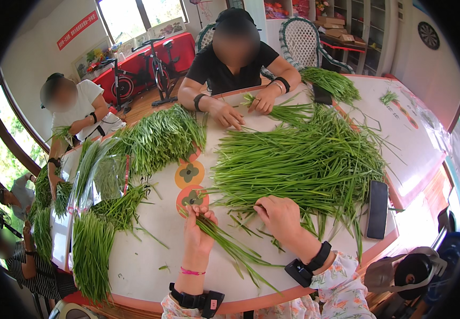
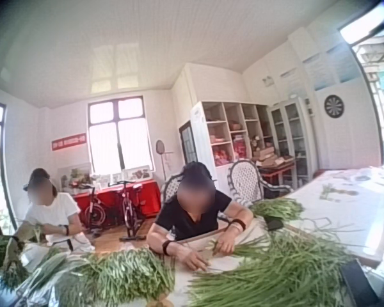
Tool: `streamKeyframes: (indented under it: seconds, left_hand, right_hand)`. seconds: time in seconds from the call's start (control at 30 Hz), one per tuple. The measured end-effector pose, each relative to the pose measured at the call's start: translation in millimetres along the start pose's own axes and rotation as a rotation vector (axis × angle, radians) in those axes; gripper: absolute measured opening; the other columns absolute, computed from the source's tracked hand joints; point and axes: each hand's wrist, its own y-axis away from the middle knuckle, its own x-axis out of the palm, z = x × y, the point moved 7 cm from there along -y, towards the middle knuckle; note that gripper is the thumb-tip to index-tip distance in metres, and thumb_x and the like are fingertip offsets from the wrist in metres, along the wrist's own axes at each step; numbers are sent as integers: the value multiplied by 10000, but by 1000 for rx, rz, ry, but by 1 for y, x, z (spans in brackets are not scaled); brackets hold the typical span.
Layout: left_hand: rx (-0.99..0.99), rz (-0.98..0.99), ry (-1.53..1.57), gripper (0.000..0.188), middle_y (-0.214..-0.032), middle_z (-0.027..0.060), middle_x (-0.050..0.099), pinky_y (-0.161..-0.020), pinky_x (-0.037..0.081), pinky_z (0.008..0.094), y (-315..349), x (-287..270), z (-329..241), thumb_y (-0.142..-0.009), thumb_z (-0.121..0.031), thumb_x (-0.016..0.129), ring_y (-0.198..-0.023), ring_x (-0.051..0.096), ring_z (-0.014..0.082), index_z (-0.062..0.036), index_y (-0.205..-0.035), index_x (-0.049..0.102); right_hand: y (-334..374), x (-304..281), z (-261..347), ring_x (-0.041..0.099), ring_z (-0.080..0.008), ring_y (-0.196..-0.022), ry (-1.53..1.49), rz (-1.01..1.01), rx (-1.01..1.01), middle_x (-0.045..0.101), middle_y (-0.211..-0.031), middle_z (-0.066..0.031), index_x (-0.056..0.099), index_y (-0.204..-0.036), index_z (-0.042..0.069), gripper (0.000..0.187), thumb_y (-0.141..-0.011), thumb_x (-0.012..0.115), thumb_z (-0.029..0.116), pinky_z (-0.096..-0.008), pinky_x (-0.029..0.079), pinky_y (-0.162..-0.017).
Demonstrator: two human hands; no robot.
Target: The person sorts through bunches of long green plants on a table, picking up individual stalks and arranging them into smaller bundles.
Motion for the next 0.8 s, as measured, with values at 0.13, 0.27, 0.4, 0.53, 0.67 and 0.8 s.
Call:
streamKeyframes:
  seconds: [0.13,0.27,0.4,0.53,0.67,0.8]
  left_hand:
    - [10,108,-128,250,-653,-46,355,-478,263,187,-1,-5,-5,-951,-313,472,-531,299,48,-109,-808,495]
    - [-17,100,-186,199,-617,-62,318,-438,203,186,2,-1,-4,-935,-277,515,-491,239,32,-103,-838,518]
    - [-64,102,-261,157,-604,-70,303,-431,195,186,3,2,2,-914,-245,558,-486,236,27,-96,-868,537]
    - [-86,114,-292,160,-584,-77,304,-420,206,179,3,2,4,-918,-257,549,-469,241,23,-103,-883,523]
    - [-98,114,-293,160,-574,-79,299,-418,204,181,2,0,5,-918,-252,551,-463,237,24,-98,-881,526]
    - [-91,106,-304,154,-572,-80,301,-419,201,180,3,2,5,-918,-247,551,-459,233,26,-100,-876,533]
  right_hand:
    - [2,1,-1,553,-229,-735,137,-7,-106,548,-743,-35,640,-783,95,107,-698,697,127,-360,418,-681]
    - [3,4,-3,541,-215,-776,189,14,-99,537,-783,-30,624,-781,96,115,-685,689,94,-342,403,-707]
    - [3,5,-5,538,-216,-773,184,8,-105,524,-787,-36,618,-785,91,133,-679,698,101,-346,402,-709]
    - [2,4,-3,533,-217,-780,177,17,-117,515,-809,-39,611,-780,89,151,-669,711,113,-347,402,-713]
    - [1,1,1,527,-218,-797,159,20,-105,510,-819,-42,602,-774,86,165,-665,719,126,-348,399,-722]
    - [2,5,-2,523,-223,-802,161,53,-110,511,-824,-41,600,-781,88,172,-666,721,131,-350,396,-731]
